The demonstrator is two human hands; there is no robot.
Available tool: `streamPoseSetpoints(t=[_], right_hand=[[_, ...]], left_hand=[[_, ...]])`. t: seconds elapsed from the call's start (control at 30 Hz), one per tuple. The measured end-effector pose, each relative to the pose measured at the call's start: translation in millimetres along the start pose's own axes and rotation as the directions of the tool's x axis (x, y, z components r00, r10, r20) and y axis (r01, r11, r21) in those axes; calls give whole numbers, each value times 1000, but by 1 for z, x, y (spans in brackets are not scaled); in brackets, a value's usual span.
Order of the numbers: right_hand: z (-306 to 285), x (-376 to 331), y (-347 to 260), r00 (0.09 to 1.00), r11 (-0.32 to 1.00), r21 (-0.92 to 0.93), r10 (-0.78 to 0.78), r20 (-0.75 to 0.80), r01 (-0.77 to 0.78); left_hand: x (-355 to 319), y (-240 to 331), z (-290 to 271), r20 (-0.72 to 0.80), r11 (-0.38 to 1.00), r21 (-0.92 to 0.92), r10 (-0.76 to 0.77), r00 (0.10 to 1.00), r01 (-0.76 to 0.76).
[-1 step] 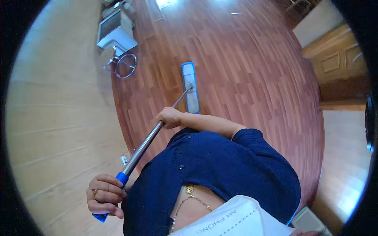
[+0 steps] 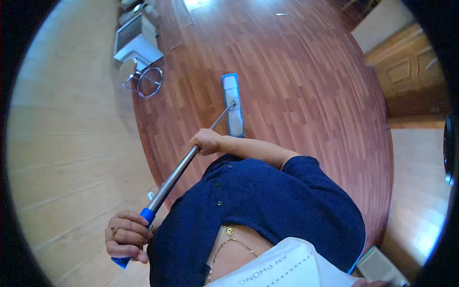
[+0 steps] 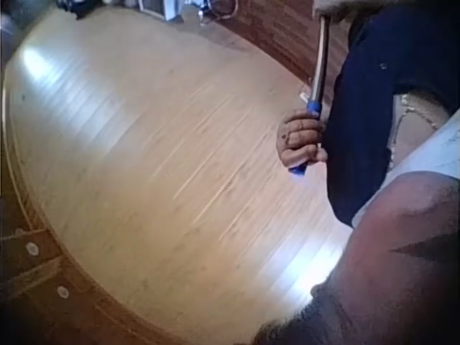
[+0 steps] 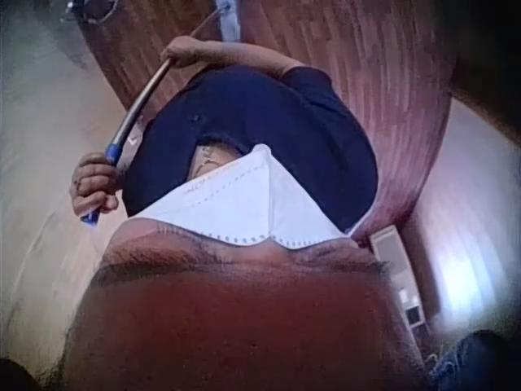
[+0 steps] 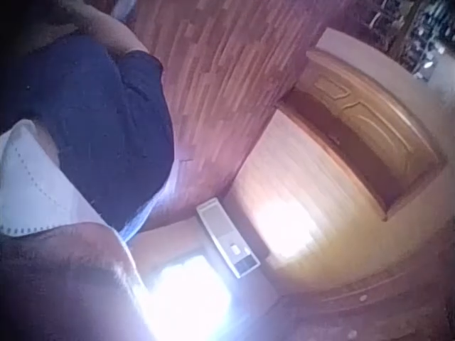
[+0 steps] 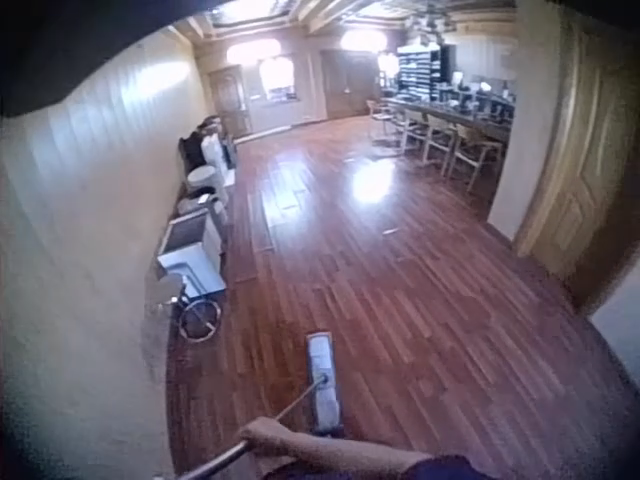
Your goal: Mopping a large wooden floor using a flat mop.
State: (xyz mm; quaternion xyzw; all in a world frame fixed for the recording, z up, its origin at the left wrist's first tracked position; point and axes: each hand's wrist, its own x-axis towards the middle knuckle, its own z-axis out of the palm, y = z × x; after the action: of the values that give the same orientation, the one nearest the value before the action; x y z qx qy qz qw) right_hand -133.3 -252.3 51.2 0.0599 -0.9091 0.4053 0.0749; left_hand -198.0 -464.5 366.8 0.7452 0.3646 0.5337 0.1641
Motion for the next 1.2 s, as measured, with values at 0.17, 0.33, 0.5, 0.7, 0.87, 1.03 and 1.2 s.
streamPoseSetpoints(t=[0.17, 0.33, 0.5, 0.7, 0.87, 1.03, 1.2], right_hand=[[-20, -24, 31, 932, 972, -30, 216, -291, -235], [-50, -46, 44, 777, 888, -65, 360, -516, -455], [-72, -56, 46, 581, 776, 59, 518, -628, -628], [-80, -92, 35, 296, 698, 191, 513, -806, -690], [-59, -131, 8, 143, 595, 331, 609, -780, -732], [-20, -179, -38, -7, 572, 383, 550, -835, -725], [10, -211, -87, -192, 377, 541, 660, -726, -752]], left_hand=[[6, -69, -28, 14, 975, -216, 57, 998, -52], [47, -141, -53, 152, 880, -473, 131, 980, -44], [96, -189, -58, 199, 781, -621, 235, 951, -63], [146, -237, -37, 167, 645, -763, 265, 950, -46], [184, -254, -7, 323, 512, -858, 474, 819, 42], [193, -251, 45, 393, 394, -904, 604, 693, 169], [223, -224, 94, 539, 413, -835, 747, 389, 364]])
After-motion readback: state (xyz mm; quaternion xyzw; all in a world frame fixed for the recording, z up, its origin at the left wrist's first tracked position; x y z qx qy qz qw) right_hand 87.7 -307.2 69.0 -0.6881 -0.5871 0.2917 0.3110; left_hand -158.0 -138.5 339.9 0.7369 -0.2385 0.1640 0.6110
